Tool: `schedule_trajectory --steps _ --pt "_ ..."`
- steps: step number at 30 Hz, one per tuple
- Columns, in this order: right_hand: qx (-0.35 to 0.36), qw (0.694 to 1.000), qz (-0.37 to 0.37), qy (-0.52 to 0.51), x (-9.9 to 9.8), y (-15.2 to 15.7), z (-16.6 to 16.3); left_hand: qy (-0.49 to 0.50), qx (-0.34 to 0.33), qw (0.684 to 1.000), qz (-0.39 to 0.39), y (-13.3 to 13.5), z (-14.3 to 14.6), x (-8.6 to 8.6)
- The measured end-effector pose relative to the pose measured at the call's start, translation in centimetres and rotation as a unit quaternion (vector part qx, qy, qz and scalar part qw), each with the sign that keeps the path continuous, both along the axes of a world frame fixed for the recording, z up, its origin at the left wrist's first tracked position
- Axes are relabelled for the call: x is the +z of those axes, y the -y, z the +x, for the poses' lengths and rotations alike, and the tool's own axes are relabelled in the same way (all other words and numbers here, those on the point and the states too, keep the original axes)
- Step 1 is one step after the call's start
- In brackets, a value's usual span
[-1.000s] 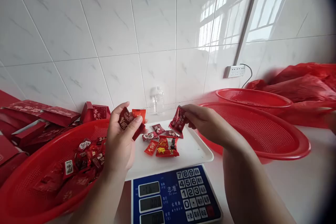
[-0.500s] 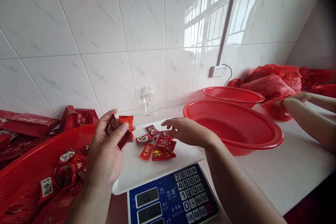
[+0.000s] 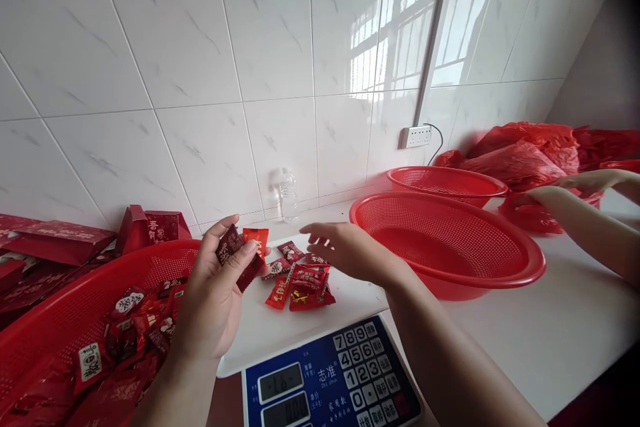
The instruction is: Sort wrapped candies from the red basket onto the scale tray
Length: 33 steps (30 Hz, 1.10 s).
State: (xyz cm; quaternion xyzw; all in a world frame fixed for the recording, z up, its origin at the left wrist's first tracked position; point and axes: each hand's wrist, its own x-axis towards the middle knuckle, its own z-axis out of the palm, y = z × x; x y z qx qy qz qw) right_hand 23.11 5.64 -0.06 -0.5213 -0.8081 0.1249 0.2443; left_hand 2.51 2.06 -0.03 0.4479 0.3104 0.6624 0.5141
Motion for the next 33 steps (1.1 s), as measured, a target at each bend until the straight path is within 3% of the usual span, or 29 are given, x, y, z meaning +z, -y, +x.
schedule_trajectory --steps 2,6,11,18,24,28,30,33 --pt "0.004 0.996 0.028 -0.089 0.3 0.5 0.2 -0.008 -0.021 1.000 -0.013 -0.1 0.2 -0.2" --pt "0.105 0.963 0.046 -0.244 0.7 1.8 0.0 -0.070 -0.059 0.996 -0.019 -0.2 0.7 -1.1" --pt "0.116 0.960 0.022 -0.252 0.6 2.6 -0.9 -0.162 -0.104 0.981 -0.012 -0.2 0.9 -2.1" --pt "0.101 0.959 0.024 -0.264 0.1 2.3 -1.5 -0.130 -0.121 0.984 -0.031 0.4 1.1 -1.9" --pt "0.128 0.900 -0.017 -0.416 0.4 1.6 -0.9 -0.129 -0.039 0.991 0.007 -0.1 0.8 -1.8" --pt "0.178 0.851 -0.046 -0.492 0.8 1.8 -1.0 -0.189 -0.081 0.978 0.023 0.0 0.5 -1.7" --pt "0.188 0.842 -0.060 -0.502 0.8 2.0 -1.4 -0.219 -0.104 0.969 0.037 0.5 0.7 -1.5" --pt "0.199 0.849 -0.083 -0.483 0.7 2.4 -1.8 -0.257 -0.063 0.962 0.073 1.0 1.1 -1.2"
